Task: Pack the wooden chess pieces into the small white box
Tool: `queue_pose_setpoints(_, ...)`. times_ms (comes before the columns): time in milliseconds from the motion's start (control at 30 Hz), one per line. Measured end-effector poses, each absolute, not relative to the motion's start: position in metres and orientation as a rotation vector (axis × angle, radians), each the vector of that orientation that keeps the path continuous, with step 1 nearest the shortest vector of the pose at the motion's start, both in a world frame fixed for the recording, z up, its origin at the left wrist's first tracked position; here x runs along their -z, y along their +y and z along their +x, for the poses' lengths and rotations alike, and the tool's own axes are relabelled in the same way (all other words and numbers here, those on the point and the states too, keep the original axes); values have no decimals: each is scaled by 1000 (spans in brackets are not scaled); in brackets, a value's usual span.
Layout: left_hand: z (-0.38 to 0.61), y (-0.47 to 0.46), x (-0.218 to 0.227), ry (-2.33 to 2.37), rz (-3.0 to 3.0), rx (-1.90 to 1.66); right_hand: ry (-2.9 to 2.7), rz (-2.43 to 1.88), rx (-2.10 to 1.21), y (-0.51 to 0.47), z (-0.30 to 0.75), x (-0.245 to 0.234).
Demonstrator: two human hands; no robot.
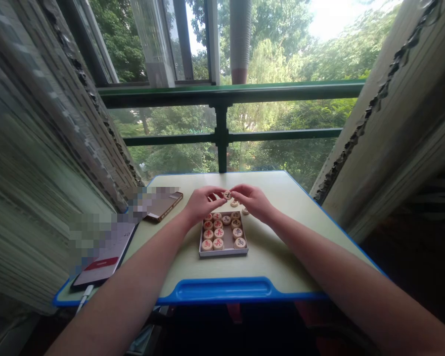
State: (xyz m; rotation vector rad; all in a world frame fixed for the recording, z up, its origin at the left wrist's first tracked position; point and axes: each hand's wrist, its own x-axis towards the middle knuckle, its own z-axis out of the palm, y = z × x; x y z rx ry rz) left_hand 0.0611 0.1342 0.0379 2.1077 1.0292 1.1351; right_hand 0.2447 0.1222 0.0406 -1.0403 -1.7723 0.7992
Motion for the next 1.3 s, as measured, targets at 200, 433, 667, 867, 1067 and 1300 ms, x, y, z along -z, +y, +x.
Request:
queue_pose_setpoints(200, 60, 133, -40, 1057, 2126, -1159, -2006, -986, -439, 126, 248, -36)
queue_pose_setpoints(433, 58, 132, -43, 1046, 1995, -1012, -2061, -1011, -380, 129, 253, -36)
queue_pose_setpoints(667, 51, 141, -38, 1114, 1856, -1032, -2324, -1133, -350, 121, 252, -47)
queue_pose_setpoints(867, 52, 142, -36, 1183, 1937, -911, -2473, -1304, -353, 109, 240, -53)
queue_pose_setpoints(1067, 54, 139, -39, 1207, 2005, -900, -2460, -1409, -367, 106, 234, -57)
queue_pose_setpoints(1300, 57, 136, -40, 1243, 2015, -887, -2418, -1469, -325, 109, 232, -53)
